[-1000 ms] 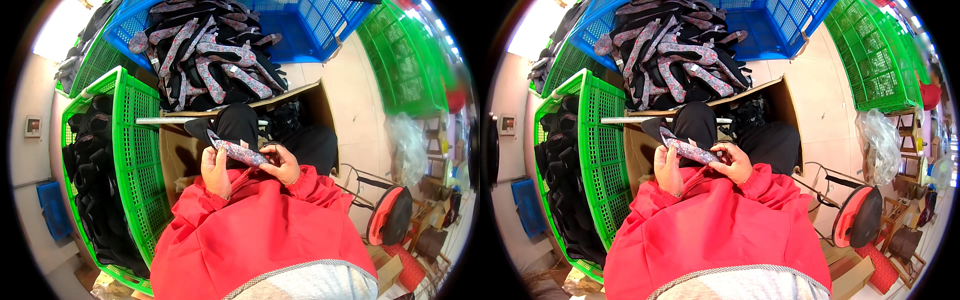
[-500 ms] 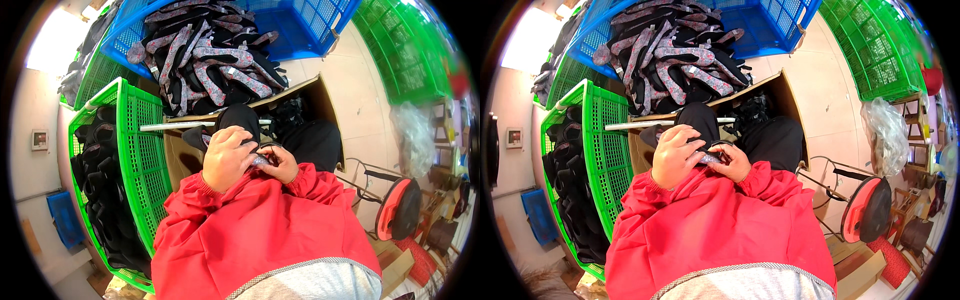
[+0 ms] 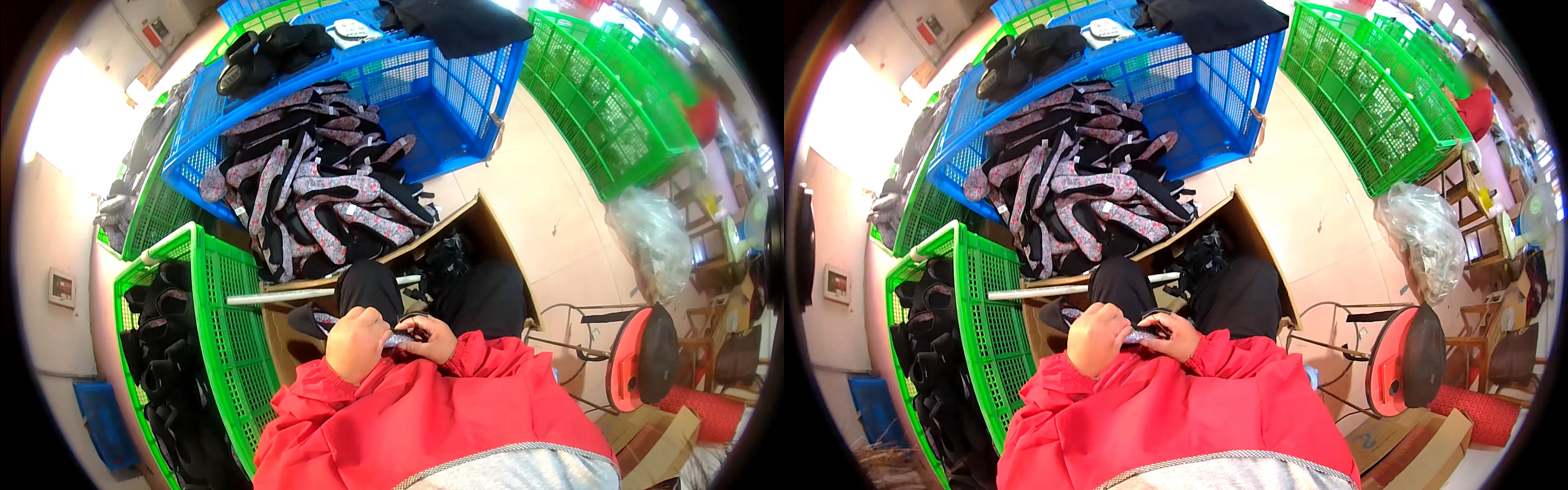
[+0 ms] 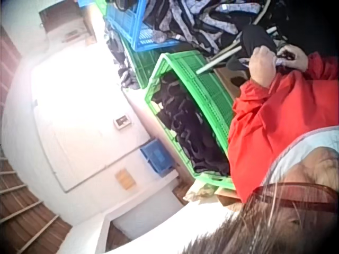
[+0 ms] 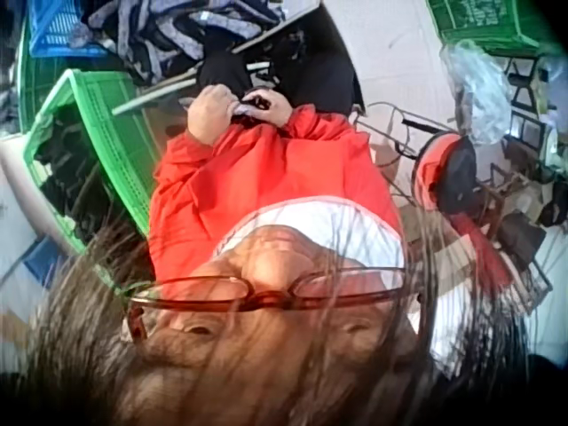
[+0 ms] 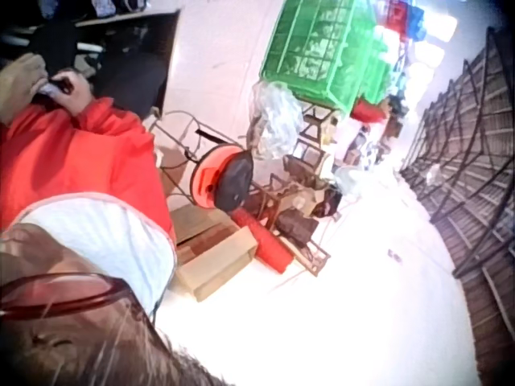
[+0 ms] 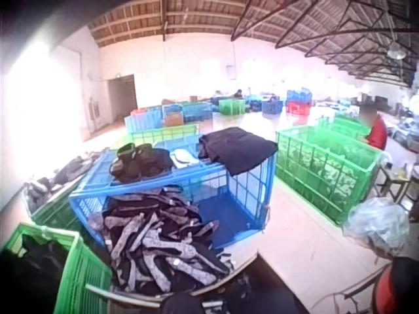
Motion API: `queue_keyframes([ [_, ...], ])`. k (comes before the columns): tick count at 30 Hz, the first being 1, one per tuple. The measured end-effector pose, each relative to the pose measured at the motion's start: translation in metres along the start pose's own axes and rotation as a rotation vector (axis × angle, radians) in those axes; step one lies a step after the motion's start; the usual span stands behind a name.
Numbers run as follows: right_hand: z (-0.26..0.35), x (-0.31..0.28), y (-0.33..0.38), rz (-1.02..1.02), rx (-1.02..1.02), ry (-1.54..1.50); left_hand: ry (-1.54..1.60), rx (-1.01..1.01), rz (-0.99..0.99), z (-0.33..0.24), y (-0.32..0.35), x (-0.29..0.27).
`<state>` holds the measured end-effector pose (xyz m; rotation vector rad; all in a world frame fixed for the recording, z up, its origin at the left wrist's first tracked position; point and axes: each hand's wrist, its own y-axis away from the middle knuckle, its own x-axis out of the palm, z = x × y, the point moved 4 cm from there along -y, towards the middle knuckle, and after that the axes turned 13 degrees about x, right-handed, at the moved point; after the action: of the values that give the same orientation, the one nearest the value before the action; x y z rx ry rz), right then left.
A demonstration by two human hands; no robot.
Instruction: The person sits on a low stool and assembles slippers by hand. They pick up a black slipper sole and a patterned fabric upper, align them, and press the parts together. The person then places the assembled slipper into a green plastic crate and repeats the process with another pair.
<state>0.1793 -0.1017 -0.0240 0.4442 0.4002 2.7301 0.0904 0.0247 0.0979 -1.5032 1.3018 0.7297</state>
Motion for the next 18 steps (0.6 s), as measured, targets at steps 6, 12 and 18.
queue_keyframes([
  [6,-0.010,-0.008,-0.002,-0.024,0.044,0.028,0.048,-0.051,-0.108,-0.001,0.004,0.006],
  [12,-0.005,-0.013,-0.001,-0.065,-0.074,0.108,0.085,-0.031,-0.100,0.003,0.002,0.017],
  [18,-0.018,-0.027,-0.004,-0.044,0.021,0.012,0.160,0.037,-0.138,0.004,0.003,0.024],
])
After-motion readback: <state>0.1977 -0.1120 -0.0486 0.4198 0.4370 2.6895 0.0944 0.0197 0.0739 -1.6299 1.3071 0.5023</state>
